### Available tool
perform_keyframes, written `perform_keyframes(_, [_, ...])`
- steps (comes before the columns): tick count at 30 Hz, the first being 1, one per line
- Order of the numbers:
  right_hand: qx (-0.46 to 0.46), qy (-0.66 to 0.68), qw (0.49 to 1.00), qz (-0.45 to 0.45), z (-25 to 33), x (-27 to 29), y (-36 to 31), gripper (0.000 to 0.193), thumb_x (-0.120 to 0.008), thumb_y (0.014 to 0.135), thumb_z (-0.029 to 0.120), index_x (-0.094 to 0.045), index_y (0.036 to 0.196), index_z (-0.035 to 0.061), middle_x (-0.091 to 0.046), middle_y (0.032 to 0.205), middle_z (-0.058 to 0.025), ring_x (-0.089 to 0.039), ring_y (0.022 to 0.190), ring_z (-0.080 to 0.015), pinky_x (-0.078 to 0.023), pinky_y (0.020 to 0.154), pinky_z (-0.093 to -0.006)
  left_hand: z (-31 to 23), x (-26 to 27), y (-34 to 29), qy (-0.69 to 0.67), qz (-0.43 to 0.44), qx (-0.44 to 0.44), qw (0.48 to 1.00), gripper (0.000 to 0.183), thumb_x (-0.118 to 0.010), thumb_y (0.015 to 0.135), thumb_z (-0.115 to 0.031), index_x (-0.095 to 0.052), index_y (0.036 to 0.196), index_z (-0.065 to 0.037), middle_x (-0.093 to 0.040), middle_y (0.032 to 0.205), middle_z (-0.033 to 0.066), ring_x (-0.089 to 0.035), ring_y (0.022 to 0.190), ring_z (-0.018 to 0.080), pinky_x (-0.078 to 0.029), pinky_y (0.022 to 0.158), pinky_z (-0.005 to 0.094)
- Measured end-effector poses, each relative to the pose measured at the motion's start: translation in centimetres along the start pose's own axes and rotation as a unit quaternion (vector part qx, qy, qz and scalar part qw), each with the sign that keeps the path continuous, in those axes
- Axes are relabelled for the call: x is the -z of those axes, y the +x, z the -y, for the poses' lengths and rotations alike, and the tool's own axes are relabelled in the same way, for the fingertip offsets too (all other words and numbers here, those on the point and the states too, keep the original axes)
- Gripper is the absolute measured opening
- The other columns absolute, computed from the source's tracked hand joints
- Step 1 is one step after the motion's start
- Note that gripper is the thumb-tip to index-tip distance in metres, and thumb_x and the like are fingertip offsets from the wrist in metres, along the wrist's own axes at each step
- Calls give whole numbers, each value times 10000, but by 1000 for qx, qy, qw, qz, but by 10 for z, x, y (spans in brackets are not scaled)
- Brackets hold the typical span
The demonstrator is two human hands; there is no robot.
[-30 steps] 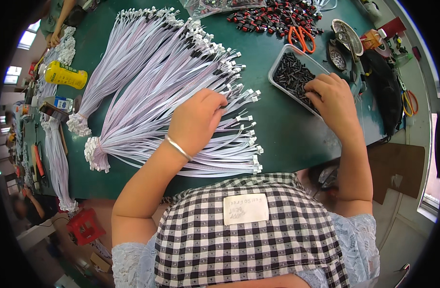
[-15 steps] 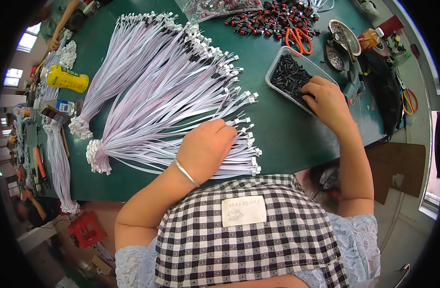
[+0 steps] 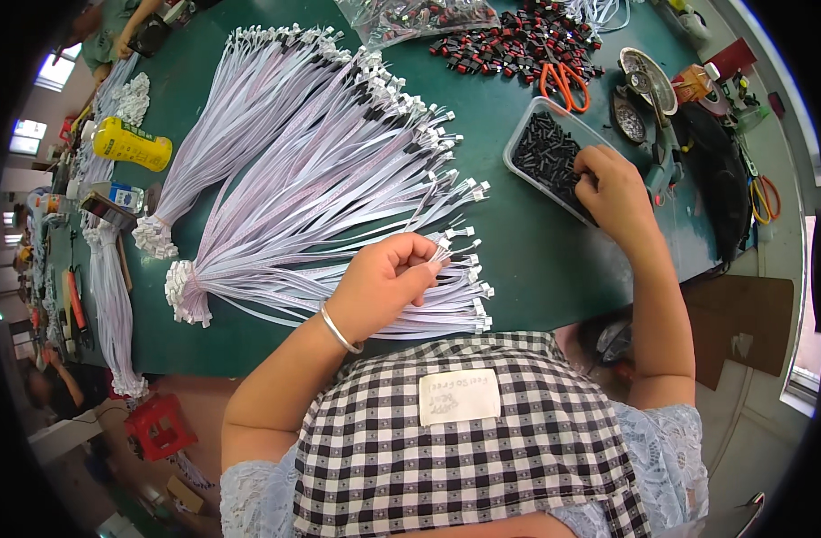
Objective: The person repeatedly picks up white cables and small black plastic components from a container on a green workbench. They insert the black components into the ends of the cables by hand, then place the assembled units back onto the table. The process is continuous and repetitive throughout the clip.
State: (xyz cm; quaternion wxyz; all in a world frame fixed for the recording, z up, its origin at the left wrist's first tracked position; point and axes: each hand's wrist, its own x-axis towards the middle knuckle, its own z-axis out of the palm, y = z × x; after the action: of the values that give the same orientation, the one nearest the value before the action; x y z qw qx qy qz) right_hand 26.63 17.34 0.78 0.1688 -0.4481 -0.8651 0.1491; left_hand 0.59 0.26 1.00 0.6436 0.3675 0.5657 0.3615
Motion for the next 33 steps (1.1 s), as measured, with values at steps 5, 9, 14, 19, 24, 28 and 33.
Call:
perform_keyframes(5, [-33,151,988,-2,14,10,-7,138,-539,722,-51,-566,845,6,-563,760,-69,-554,682,-163,-436,611,-290,0,4,1,-55,13,26,998,150,-588,877,-110,-621,980,-6,-589,782,-4,-511,611,42,-425,579,179])
perform_keyframes(9, [-46,455,888,50,49,0,-25,117,-553,768,-64,-592,856,2,-583,814,-2,-535,727,-58,-433,629,-212,9,3,2,-79,-2,3,997,148,-603,876,-120,-633,984,-23,-618,823,-1,-549,648,48,-433,596,177])
perform_keyframes(14, [-143,621,761,122,92,-47,-48,104,-616,832,-15,-606,935,-4,-623,840,-32,-593,751,-73,-474,666,-206,10,2,2,-80,3,-5,997,157,-617,878,-129,-638,996,-29,-630,858,4,-573,681,59,-437,610,181])
perform_keyframes(19, [-136,612,775,80,102,-60,-54,97,-639,823,-8,-616,917,-8,-628,846,-40,-611,763,-88,-495,667,-217,11,1,1,-88,0,-21,996,163,-619,877,-126,-636,1003,-25,-626,853,9,-580,688,68,-441,619,185])
perform_keyframes(24, [-120,581,802,76,101,-63,-53,89,-640,810,-17,-637,898,-10,-620,875,-38,-605,779,-86,-493,682,-220,14,0,2,-76,0,-44,996,160,-619,875,-118,-631,999,-18,-621,848,17,-580,687,71,-444,625,189])
perform_keyframes(28, [-103,566,815,68,102,-63,-52,90,-640,806,-16,-645,895,-10,-620,880,-42,-601,796,-87,-492,695,-223,14,-1,1,-76,1,-54,996,147,-615,877,-117,-629,986,-20,-619,842,15,-580,689,70,-443,624,187])
perform_keyframes(33, [-102,558,821,69,103,-62,-52,86,-642,805,-10,-645,891,-9,-621,878,-45,-603,797,-89,-493,700,-223,14,-1,2,-70,-3,-54,996,145,-612,879,-118,-629,986,-22,-617,840,13,-579,689,70,-443,620,187])
